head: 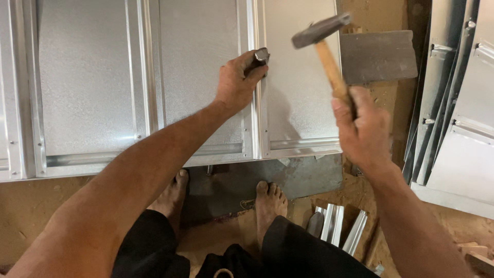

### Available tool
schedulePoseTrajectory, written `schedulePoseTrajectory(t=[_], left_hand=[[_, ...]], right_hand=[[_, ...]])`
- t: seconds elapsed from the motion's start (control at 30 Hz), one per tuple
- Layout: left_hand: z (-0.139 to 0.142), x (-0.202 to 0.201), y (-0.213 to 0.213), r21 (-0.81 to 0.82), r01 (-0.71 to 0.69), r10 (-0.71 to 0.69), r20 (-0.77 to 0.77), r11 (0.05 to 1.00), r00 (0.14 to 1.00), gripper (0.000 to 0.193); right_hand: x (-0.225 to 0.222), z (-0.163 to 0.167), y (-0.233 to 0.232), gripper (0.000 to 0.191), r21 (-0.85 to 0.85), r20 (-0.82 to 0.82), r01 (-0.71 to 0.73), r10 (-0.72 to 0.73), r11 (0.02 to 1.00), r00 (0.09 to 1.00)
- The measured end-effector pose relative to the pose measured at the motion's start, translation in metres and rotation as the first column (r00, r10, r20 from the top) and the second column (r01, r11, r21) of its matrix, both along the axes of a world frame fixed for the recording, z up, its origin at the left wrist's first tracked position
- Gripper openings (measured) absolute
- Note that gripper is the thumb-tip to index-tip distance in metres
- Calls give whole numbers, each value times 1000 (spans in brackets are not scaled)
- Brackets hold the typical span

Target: The person works on aluminum panels laid on a steel work surface, holding a small metal punch block against the panel edge and striking it with a hammer to fold or crimp the panel edges. They reposition the panels and move along the edges, repeating the hammering on different sections.

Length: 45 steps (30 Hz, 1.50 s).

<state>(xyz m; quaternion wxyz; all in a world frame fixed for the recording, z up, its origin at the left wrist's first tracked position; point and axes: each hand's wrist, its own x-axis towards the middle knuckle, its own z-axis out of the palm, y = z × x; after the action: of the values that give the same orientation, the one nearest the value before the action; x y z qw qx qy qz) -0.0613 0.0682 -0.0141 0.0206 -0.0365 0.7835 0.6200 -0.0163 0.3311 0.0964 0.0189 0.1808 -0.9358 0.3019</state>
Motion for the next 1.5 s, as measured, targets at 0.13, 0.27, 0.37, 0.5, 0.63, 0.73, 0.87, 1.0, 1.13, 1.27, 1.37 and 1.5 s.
schedulePoseTrajectory(t=[0.13,0.27,0.37,0.5,0.63,0.73,0.87,1.0,1.13,1.27,1.37,1.5], left_hand=[[3,5,3,-142,35,-40,-31,989,999,27],[3,6,4,-353,85,-116,-67,932,991,29],[-1,5,4,-465,89,-156,-108,881,982,24],[-6,-5,0,5,-36,36,-39,999,999,29],[-7,-17,-11,354,-280,197,253,892,947,22],[-8,-19,-14,395,-297,196,275,870,941,20],[-9,-21,-15,321,-250,165,270,913,949,21],[2,-20,-24,342,-124,71,164,931,984,30],[22,29,-48,-185,305,-225,358,934,906,54],[23,130,-83,-820,390,-660,20,419,751,71],[7,181,-107,-952,225,-640,42,207,767,39],[1,190,-128,-968,169,-597,26,185,802,49]], right_hand=[[12,31,-1,27,-270,-189,-57,5,961,982],[16,17,-17,26,-193,-257,-69,17,979,966],[14,2,-14,26,-25,189,-68,72,997,979],[11,3,7,22,-258,53,9,5,966,999],[8,-3,-8,20,-652,-332,-183,-60,736,941],[9,-30,-36,26,-345,135,58,-12,937,991],[36,-46,-23,32,233,466,-42,-74,971,882],[103,-48,25,36,207,616,-41,-98,978,782],[167,-86,35,45,68,901,-291,66,954,428],[198,-137,29,32,-56,775,-345,259,937,577],[190,-158,33,25,-27,814,-111,87,993,575],[154,-155,33,25,-168,952,240,95,956,291]])
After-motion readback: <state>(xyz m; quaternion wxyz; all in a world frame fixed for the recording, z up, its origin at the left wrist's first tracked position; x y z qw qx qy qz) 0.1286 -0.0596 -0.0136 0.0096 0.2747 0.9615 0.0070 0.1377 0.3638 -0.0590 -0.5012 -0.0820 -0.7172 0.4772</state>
